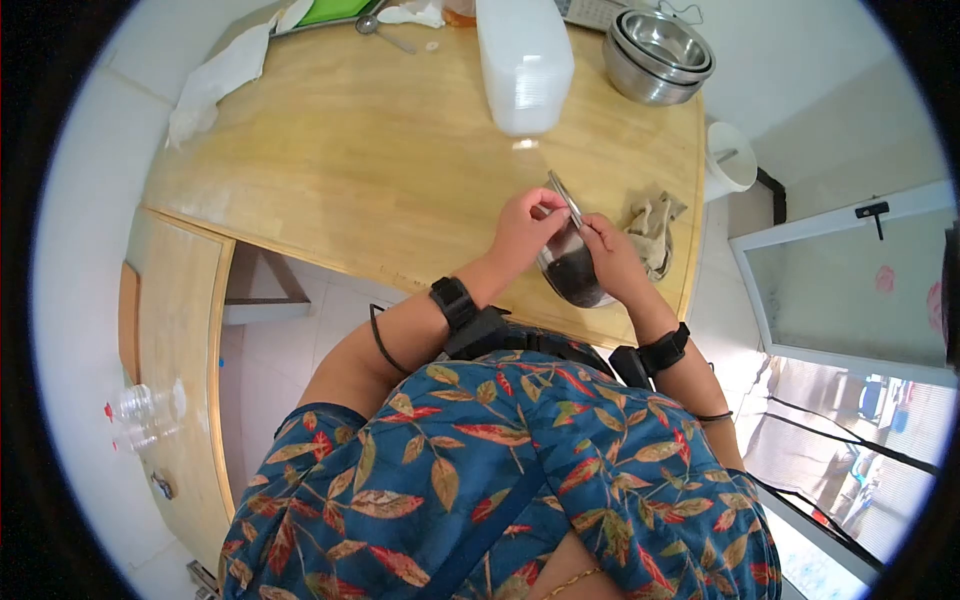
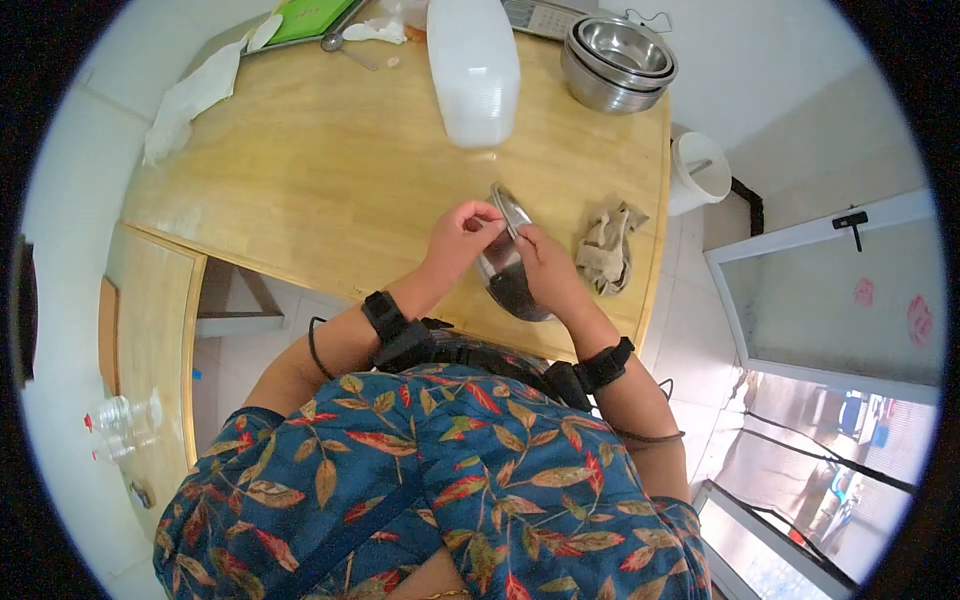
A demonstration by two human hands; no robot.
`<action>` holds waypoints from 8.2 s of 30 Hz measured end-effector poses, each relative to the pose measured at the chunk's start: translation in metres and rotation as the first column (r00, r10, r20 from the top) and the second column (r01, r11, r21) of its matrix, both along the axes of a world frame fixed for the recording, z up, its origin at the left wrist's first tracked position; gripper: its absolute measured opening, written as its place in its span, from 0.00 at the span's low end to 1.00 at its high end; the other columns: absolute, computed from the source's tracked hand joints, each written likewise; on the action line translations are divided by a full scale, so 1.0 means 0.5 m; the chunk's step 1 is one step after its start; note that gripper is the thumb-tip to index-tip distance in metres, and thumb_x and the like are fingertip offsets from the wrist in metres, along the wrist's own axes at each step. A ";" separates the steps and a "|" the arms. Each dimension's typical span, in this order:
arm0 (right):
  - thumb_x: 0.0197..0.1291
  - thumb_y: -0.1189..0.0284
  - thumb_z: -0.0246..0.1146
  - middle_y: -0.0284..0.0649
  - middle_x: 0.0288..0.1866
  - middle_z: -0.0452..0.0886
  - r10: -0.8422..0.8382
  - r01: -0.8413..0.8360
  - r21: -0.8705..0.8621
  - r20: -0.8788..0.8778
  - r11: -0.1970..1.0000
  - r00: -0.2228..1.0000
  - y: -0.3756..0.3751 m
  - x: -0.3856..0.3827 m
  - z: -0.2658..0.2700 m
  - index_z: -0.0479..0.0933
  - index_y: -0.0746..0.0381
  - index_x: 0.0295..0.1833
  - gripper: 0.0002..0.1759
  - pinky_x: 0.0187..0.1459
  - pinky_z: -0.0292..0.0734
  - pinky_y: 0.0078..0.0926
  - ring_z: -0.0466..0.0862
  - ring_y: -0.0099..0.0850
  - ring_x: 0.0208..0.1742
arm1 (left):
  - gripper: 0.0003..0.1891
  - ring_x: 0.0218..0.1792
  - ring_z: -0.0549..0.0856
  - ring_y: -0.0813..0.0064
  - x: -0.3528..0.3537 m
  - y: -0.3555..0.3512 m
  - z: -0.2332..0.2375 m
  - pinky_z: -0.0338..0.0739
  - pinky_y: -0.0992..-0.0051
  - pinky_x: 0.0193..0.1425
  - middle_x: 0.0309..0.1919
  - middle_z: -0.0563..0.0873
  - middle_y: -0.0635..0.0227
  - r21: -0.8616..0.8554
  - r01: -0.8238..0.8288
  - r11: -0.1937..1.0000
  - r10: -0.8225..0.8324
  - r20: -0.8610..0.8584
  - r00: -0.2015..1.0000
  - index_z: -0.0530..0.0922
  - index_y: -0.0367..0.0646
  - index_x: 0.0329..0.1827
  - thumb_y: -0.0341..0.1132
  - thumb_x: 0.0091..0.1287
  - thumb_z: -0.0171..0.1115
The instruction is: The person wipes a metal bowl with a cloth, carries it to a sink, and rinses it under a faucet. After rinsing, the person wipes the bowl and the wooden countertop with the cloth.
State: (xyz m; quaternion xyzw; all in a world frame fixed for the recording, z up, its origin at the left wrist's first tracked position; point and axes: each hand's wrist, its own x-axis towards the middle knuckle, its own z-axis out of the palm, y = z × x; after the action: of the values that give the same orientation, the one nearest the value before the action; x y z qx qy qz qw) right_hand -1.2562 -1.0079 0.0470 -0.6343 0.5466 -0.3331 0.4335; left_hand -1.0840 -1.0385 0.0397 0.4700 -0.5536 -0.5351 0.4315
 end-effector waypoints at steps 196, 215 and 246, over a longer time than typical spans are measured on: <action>0.61 0.65 0.61 0.39 0.47 0.78 0.024 -0.025 0.161 0.004 0.987 1.000 -0.634 0.484 -0.178 0.72 0.63 0.57 0.21 0.46 0.74 0.29 0.79 0.29 0.45 | 0.07 0.34 0.81 0.54 0.681 -0.123 0.049 0.75 0.59 0.35 0.28 0.80 0.58 -0.132 0.040 0.990 0.088 0.826 0.557 0.74 0.42 0.30 0.32 0.52 0.62; 0.59 0.65 0.58 0.56 0.57 0.72 -0.193 0.104 -0.167 -0.719 0.981 0.668 -1.151 0.869 -0.355 0.66 0.63 0.64 0.28 0.57 0.71 0.50 0.74 0.52 0.59 | 0.10 0.31 0.80 0.63 0.971 -0.178 -0.010 0.76 0.64 0.31 0.26 0.75 0.65 -0.067 0.304 0.950 -0.118 0.825 0.553 0.73 0.45 0.30 0.34 0.50 0.66; 0.70 0.76 0.53 0.41 0.42 0.80 0.194 -0.281 -0.315 -0.278 0.907 0.941 -0.373 0.616 0.054 0.76 0.65 0.52 0.10 0.51 0.77 0.29 0.81 0.31 0.42 | 0.09 0.27 0.80 0.65 0.903 -0.174 0.108 0.74 0.69 0.33 0.26 0.79 0.59 -0.014 -0.042 0.999 0.040 0.673 0.739 0.75 0.38 0.36 0.30 0.54 0.63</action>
State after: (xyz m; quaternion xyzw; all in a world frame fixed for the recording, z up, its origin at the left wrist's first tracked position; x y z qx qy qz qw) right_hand -0.9482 -1.1944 0.0741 -0.7990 0.4449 -0.2903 0.2818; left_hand -0.6323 -1.1253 0.0936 0.6440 -0.6610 -0.3204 0.2138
